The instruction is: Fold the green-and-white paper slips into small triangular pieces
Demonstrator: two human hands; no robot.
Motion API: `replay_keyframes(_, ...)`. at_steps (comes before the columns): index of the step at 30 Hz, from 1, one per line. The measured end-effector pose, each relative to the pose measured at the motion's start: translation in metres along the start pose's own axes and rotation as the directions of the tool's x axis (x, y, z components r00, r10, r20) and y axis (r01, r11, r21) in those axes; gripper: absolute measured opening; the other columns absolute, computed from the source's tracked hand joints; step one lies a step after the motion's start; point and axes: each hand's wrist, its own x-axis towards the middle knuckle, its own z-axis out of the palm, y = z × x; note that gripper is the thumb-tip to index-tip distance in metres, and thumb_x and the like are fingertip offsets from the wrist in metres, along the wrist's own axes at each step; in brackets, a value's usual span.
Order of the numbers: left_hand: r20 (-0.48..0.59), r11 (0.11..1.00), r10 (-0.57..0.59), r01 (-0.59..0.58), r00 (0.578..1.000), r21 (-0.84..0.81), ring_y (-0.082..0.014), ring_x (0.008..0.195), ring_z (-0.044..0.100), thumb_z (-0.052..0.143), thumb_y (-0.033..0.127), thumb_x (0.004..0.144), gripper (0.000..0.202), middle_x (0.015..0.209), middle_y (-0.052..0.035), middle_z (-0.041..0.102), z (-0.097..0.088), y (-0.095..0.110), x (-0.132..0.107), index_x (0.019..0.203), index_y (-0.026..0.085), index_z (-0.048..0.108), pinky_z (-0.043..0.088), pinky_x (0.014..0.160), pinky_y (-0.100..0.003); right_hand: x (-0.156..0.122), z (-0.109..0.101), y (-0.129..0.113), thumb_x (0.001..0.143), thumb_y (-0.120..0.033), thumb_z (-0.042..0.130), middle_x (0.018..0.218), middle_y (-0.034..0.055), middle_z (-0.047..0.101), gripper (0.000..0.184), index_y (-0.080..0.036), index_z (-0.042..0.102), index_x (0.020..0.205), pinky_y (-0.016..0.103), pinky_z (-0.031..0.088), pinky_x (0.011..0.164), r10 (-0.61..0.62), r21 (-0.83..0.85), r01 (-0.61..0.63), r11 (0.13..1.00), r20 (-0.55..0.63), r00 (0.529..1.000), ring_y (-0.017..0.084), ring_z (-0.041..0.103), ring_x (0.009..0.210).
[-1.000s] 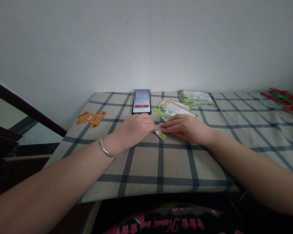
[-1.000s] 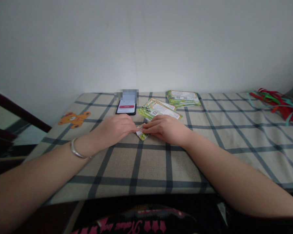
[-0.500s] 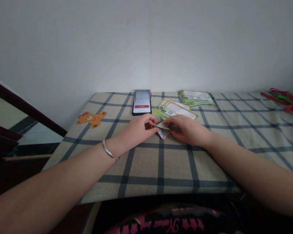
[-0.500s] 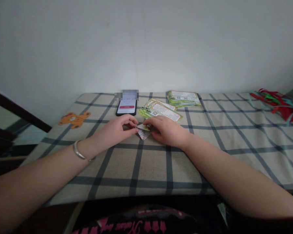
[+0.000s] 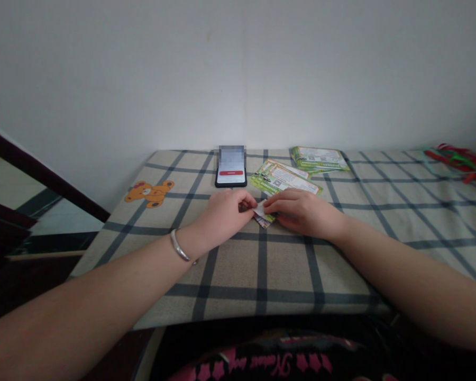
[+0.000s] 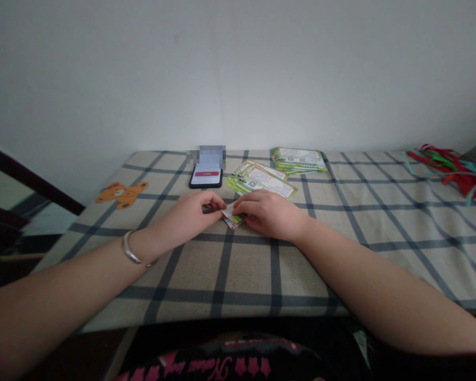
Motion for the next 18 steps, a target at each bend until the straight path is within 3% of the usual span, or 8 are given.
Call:
replay_keyframes(7,0.017,0.979,0.106,-0.107,0.994,0.171,-0.0191,0.081,0.065,0.07,0.014,0.08,0.011,0.084,-0.0009,0.073,-0.007,0.007,0.0,0.088,0.021,0.073,0.049,0.076,-0.035,-0.001,-0.002,0.001,0.087,-0.009,0.056,0.118,0.0072,0.07,0.031,-0.018,0.07,0.112,0.038,0.052,0.094,-0.029,0.0,0.03,1.0,0.067,0.997,0.021,0.065,0.107)
replay_keyframes(12,0.044,0.962,0.143,-0.149,0.989,0.227,-0.0209,0.083,0.064,0.071,0.02,0.082,0.008,0.086,-0.0014,0.073,-0.008,0.008,0.001,0.09,0.022,0.073,0.048,0.078,-0.038,-0.002,-0.003,0.002,0.09,-0.012,0.054,0.121,0.0063,0.07,0.03,-0.018,0.07,0.115,0.039,0.051,0.095,-0.04,0.01,0.04,0.999,0.093,0.995,0.021,0.064,0.108)
replay_keyframes(18,0.093,0.887,0.289,-0.303,0.953,0.347,-0.0222,0.089,0.062,0.069,0.021,0.085,0.007,0.089,-0.0016,0.073,-0.012,0.008,-0.001,0.09,0.022,0.073,0.046,0.081,-0.038,-0.002,-0.002,0.003,0.09,-0.011,0.053,0.121,0.0057,0.07,0.033,-0.018,0.068,0.118,0.038,0.05,0.098,-0.052,0.011,0.051,0.999,0.096,0.994,0.02,0.063,0.11)
